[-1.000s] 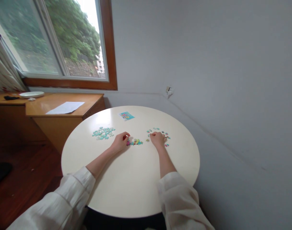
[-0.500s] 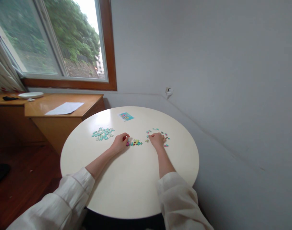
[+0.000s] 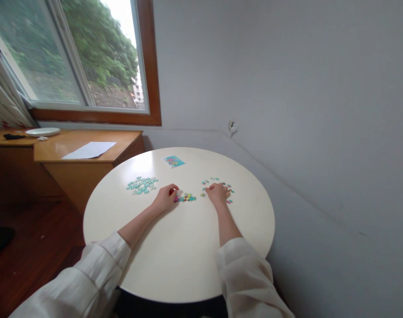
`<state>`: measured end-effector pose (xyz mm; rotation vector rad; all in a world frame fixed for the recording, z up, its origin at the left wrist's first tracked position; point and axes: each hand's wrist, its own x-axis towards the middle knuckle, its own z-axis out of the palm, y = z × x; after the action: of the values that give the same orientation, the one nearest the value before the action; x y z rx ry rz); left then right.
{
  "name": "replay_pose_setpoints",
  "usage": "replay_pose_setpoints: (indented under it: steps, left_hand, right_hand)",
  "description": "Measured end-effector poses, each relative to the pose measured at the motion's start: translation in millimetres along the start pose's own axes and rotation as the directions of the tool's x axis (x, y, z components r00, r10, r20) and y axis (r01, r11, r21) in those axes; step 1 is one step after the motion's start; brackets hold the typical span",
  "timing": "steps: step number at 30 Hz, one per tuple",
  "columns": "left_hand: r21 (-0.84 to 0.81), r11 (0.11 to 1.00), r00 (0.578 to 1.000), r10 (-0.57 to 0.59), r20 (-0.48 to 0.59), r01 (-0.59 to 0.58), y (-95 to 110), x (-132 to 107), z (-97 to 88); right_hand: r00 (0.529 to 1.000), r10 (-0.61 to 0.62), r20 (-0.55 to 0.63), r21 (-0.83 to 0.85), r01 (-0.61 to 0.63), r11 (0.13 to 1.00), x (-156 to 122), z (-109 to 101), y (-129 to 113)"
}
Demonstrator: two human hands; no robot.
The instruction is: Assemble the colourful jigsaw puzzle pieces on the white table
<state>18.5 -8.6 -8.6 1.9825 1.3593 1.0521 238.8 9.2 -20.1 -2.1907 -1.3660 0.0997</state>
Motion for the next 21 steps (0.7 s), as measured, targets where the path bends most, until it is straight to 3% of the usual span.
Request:
replay_pose_setpoints:
  steps: [10,15,21]
  left_hand:
    - [-0.023,1.0,1.0,0.011,-0.024,-0.012,-3.1,2.8,1.4]
    - [-0.041,0.999,1.0,-0.004,-0.025,0.003,-0.6,1.5,0.1]
    - [-0.028,1.0,1.0,0.0,-0.021,0.0,-1.0,2.1,1.9]
  right_hand:
    - [0.999,-0.026,-0.041,-0.014,0.025,1.0,-0.6,0.8,-0.1]
    - [0.982,-0.176,-0.069,0.002,0.177,0.984,-4.7,1.6,-2.0]
    - [0.947,-0.286,0.143,-0.068,0.298,0.952,-8.3,8.2,-5.7]
